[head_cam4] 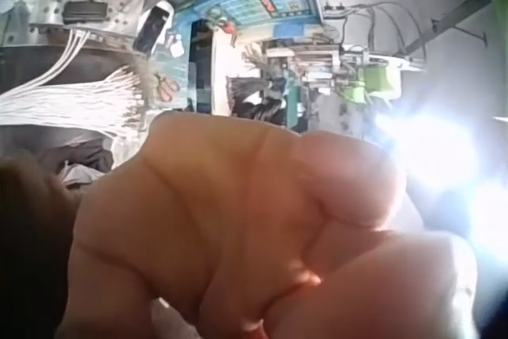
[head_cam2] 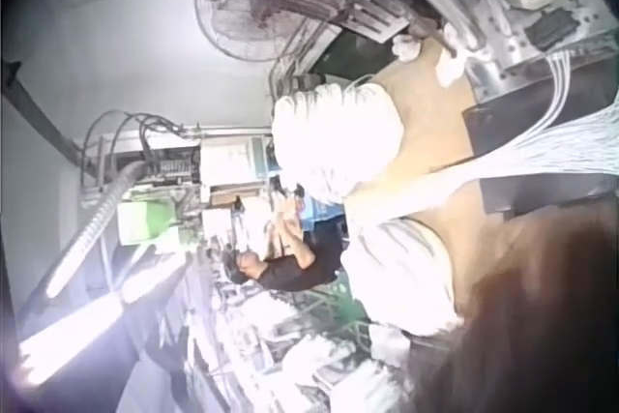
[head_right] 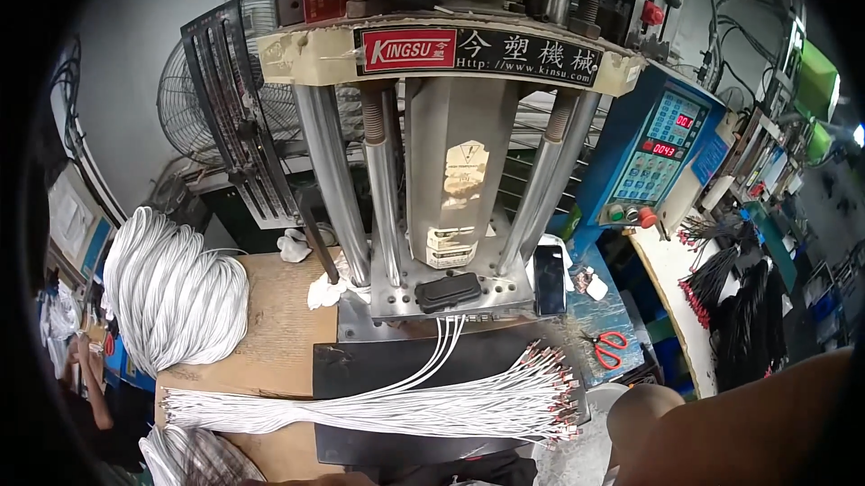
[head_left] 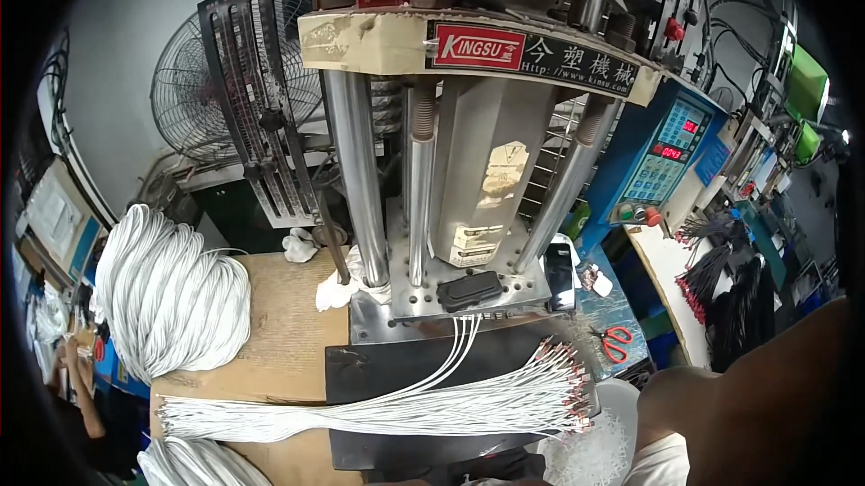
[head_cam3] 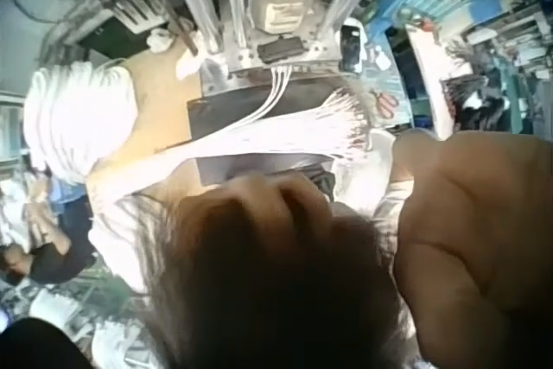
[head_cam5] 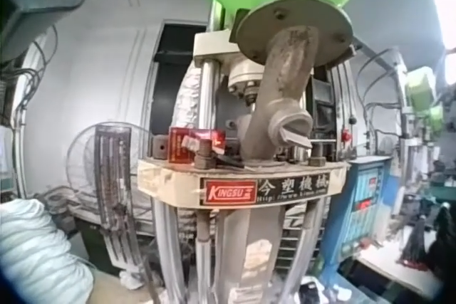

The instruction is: The person inserts cable ends into a metal fixture, loads the fixture into a molding machine, operates the press, and removes the molded cables.

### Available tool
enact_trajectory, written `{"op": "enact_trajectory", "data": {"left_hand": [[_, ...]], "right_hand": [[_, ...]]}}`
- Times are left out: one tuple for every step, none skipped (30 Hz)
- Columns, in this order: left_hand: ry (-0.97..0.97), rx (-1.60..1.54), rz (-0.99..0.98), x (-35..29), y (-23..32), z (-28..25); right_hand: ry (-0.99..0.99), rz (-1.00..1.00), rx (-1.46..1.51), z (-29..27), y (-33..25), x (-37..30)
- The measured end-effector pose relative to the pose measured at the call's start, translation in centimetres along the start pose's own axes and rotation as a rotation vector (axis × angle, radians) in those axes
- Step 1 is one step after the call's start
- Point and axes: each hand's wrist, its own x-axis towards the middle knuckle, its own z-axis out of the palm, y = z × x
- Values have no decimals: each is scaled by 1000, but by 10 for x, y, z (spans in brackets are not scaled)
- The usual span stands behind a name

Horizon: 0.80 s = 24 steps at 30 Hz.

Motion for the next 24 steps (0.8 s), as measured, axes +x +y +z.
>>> {"op": "enact_trajectory", "data": {"left_hand": [[9, -20, -22, -2, 1, 2], [21, -41, -43, -5, 3, 3], [34, -63, -64, -7, 4, 5], [49, -84, -86, -10, 5, 7], [64, -105, -107, -13, 6, 9], [77, -124, -129, -15, 8, 12], [88, -143, -151, -17, 10, 14], [98, -161, -174, -19, 12, 16], [114, -197, -188, -22, 11, 20], [124, -212, -214, -24, 15, 22], [133, -227, -240, -26, 18, 23], [141, -239, -266, -27, 23, 24], [149, -251, -292, -27, 27, 24], [156, -263, -319, -28, 32, 25], [169, -289, -335, -29, 34, 29], [184, -316, -352, -30, 37, 34], [202, -334, -378, -33, 41, 41], [220, -352, -404, -36, 46, 47], [238, -368, -430, -38, 51, 54], [241, -374, -458, -36, 59, 49], [245, -381, -485, -33, 67, 45], [257, -409, -504, -34, 69, 49], [272, -442, -522, -35, 70, 55], [288, -479, -538, -37, 71, 61]], "right_hand": [[0, 1, 1, 4, 4, 1], [-2, 2, 0, -1, 4, 4], [-4, 1, -1, 10, -1, 2], [-10, -1, -2, 38, 3, 17], [-14, -2, -3, 50, 4, 23], [-17, -3, -1, 44, 3, 21], [-19, -3, 1, 25, -8, 7], [-19, -2, 4, 21, 0, 10], [-23, -5, -12, 29, 6, 17], [-25, -2, -6, 30, 5, 18], [-26, 2, 2, 53, 7, 28], [-26, 6, 12, 55, 10, 29], [-25, 11, 22, 32, 7, 18], [-24, 16, 33, 20, 6, 12], [-25, 13, 27, 26, 10, 16], [-28, 10, 20, 24, 14, 18], [-37, 12, 24, 28, 17, 21], [-46, 13, 29, 51, 21, 32], [-54, 15, 36, 42, 23, 29], [-47, 23, 51, 27, 19, 23], [-41, 30, 65, -7, 15, 9], [-43, 30, 59, -8, 12, 16], [-48, 29, 47, -5, 14, 19], [-55, 27, 31, 7, 17, 22]]}}
